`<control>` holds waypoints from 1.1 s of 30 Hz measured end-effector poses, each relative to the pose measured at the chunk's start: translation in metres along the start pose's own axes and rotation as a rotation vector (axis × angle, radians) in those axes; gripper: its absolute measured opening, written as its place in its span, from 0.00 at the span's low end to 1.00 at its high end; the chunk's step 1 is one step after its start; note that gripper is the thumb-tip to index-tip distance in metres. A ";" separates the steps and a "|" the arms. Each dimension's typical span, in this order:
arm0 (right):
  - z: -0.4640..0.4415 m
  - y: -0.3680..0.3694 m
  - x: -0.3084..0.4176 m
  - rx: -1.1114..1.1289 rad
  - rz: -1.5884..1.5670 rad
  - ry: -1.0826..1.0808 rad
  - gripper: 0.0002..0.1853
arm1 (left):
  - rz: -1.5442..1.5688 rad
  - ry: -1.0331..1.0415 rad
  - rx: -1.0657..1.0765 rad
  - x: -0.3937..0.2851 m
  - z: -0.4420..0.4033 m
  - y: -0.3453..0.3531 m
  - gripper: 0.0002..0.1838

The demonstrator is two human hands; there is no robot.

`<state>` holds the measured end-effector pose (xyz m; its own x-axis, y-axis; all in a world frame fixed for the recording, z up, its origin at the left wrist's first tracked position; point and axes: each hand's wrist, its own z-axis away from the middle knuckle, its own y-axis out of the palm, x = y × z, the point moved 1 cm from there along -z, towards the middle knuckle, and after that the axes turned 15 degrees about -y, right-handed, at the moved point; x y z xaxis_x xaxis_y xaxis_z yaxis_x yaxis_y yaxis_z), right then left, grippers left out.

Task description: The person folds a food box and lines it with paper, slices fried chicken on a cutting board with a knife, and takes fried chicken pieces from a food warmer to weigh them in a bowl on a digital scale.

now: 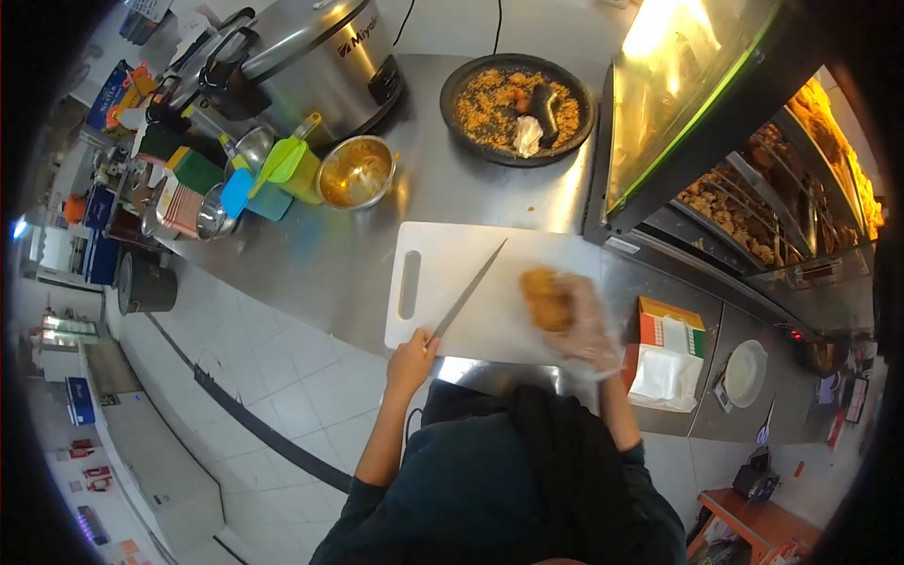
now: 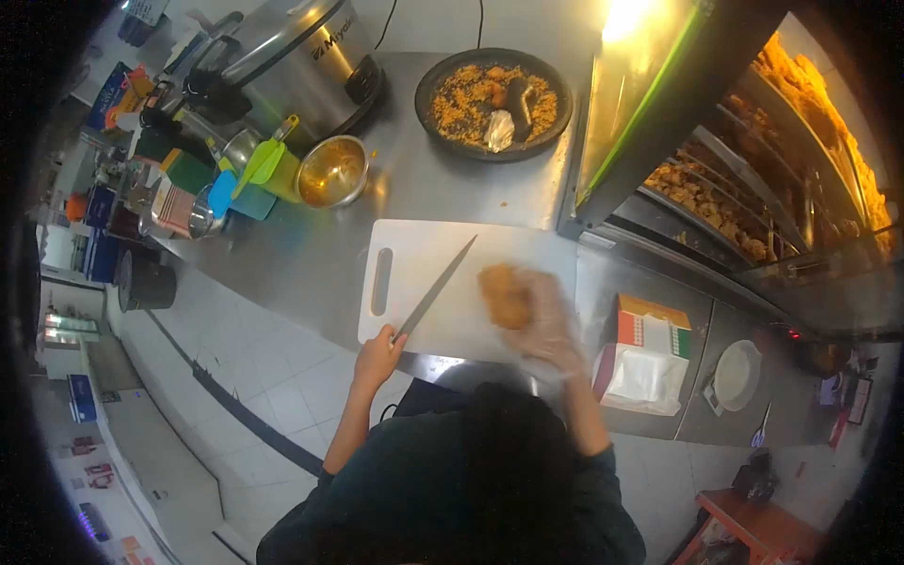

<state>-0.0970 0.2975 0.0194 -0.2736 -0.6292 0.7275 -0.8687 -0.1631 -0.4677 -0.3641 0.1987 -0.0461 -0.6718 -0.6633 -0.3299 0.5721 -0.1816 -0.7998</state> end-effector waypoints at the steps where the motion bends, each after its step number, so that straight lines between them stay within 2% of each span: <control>1: 0.010 0.031 -0.017 0.065 0.083 0.046 0.32 | 0.004 0.002 0.005 0.001 -0.004 0.002 0.17; 5: 0.020 0.095 -0.033 0.398 0.494 0.285 0.37 | -0.005 0.075 -0.034 0.000 -0.016 0.007 0.16; 8: 0.027 0.101 -0.051 0.275 0.528 0.162 0.38 | -0.121 0.071 -0.031 -0.014 -0.018 -0.014 0.16; 11: -0.010 0.073 -0.050 -0.089 0.595 0.046 0.36 | -0.169 0.222 -0.002 -0.030 -0.014 -0.042 0.15; 14: -0.062 0.055 -0.060 0.106 0.553 -0.001 0.35 | -0.445 0.340 -0.057 -0.041 -0.022 -0.042 0.13; 17: -0.060 0.087 -0.120 0.410 0.616 -0.005 0.34 | -0.421 0.445 -0.028 -0.045 -0.035 -0.044 0.11; 20: -0.056 0.092 -0.131 0.396 0.632 -0.044 0.34 | -0.508 0.435 0.024 -0.063 -0.032 -0.060 0.10; 23: -0.058 0.088 -0.122 0.393 0.723 0.129 0.35 | -0.423 0.428 0.058 -0.034 -0.071 -0.010 0.10; 26: -0.065 0.088 -0.134 0.372 0.761 0.116 0.35 | -0.351 0.480 0.059 -0.042 -0.084 -0.013 0.11; 29: -0.074 0.078 -0.138 0.478 0.664 0.151 0.34 | -0.413 0.486 0.106 -0.077 -0.067 -0.059 0.12; 33: -0.060 0.073 -0.127 0.455 0.628 0.194 0.33 | -0.540 0.502 0.116 -0.090 -0.044 -0.081 0.09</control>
<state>-0.1504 0.4115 -0.0770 -0.7591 -0.5698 0.3147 -0.2858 -0.1427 -0.9476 -0.3712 0.3050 0.0265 -0.9916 -0.0533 -0.1175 0.1287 -0.4825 -0.8664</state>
